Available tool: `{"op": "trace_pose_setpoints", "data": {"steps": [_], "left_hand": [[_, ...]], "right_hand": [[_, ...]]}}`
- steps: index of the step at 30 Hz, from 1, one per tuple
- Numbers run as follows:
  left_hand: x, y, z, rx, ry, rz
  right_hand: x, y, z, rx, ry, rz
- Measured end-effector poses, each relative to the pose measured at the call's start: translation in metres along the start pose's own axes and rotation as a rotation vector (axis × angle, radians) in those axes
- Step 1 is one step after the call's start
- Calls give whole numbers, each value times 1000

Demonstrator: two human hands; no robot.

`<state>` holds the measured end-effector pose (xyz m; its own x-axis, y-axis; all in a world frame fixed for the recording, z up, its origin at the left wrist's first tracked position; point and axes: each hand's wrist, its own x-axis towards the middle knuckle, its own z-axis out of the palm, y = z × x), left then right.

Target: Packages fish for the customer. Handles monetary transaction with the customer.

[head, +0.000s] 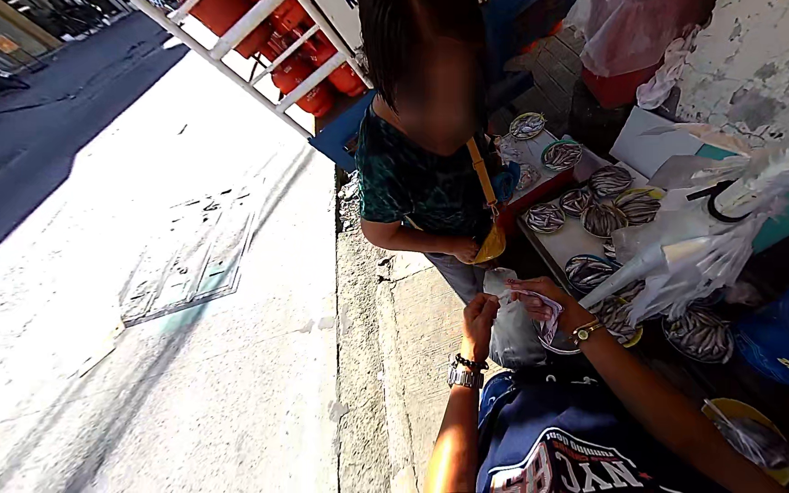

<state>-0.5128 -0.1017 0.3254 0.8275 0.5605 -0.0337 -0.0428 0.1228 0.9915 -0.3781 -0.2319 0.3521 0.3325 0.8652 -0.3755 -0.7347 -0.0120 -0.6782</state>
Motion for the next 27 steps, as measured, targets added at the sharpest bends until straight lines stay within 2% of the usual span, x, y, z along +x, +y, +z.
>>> {"op": "trace_pose_setpoints", "data": {"steps": [8, 16, 23, 25, 27], "left_hand": [[-4, 4, 3, -29, -17, -30], [1, 27, 11, -150, -119, -21], [11, 39, 11, -150, -273, 22], [13, 36, 9, -104, -321, 53], [19, 32, 6, -63, -386, 108]], "right_hand": [[-5, -1, -4, -36, -26, 29], [-19, -15, -16, -191, -271, 12], [-23, -22, -4, 76, -557, 2], [-30, -24, 4, 78, -510, -14], [-39, -27, 14, -3, -363, -65]]}}
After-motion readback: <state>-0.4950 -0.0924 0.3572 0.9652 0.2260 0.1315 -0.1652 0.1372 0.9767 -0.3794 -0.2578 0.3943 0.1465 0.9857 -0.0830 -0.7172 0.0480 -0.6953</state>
